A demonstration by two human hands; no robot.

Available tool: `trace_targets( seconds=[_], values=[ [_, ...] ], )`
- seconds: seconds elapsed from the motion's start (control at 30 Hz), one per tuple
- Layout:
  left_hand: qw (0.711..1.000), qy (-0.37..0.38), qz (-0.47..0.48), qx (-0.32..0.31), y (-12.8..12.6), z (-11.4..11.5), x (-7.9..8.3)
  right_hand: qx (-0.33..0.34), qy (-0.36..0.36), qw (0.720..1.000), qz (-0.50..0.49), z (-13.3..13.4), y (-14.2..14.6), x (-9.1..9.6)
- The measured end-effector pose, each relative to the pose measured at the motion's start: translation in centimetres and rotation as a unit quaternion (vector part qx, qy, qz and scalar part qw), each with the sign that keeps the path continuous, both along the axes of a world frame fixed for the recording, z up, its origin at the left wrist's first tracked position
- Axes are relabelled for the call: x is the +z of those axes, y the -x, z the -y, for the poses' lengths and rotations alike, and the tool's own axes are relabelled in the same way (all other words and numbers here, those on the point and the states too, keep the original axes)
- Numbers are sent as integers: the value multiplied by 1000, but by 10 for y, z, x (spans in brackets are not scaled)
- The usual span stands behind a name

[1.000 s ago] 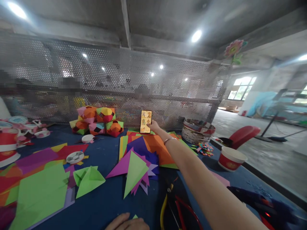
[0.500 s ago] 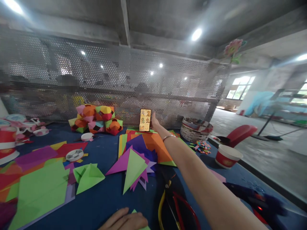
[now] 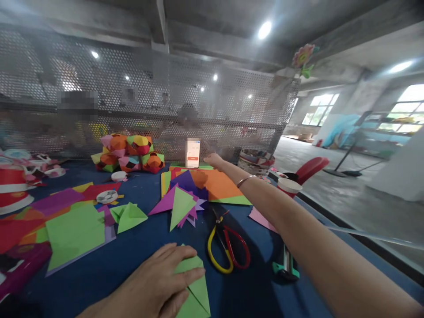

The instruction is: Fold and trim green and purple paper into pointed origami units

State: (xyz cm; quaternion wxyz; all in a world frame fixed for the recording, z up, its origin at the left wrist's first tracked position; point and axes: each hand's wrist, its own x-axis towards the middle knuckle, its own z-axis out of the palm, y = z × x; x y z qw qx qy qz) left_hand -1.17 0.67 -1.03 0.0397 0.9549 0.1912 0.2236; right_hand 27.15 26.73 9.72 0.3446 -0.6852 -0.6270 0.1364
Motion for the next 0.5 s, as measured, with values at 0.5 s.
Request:
trace_targets(
  seconds=[0.5],
  values=[
    [996, 72, -45, 17, -9, -5, 6, 140, 186, 921, 313, 252, 1, -1]
  ],
)
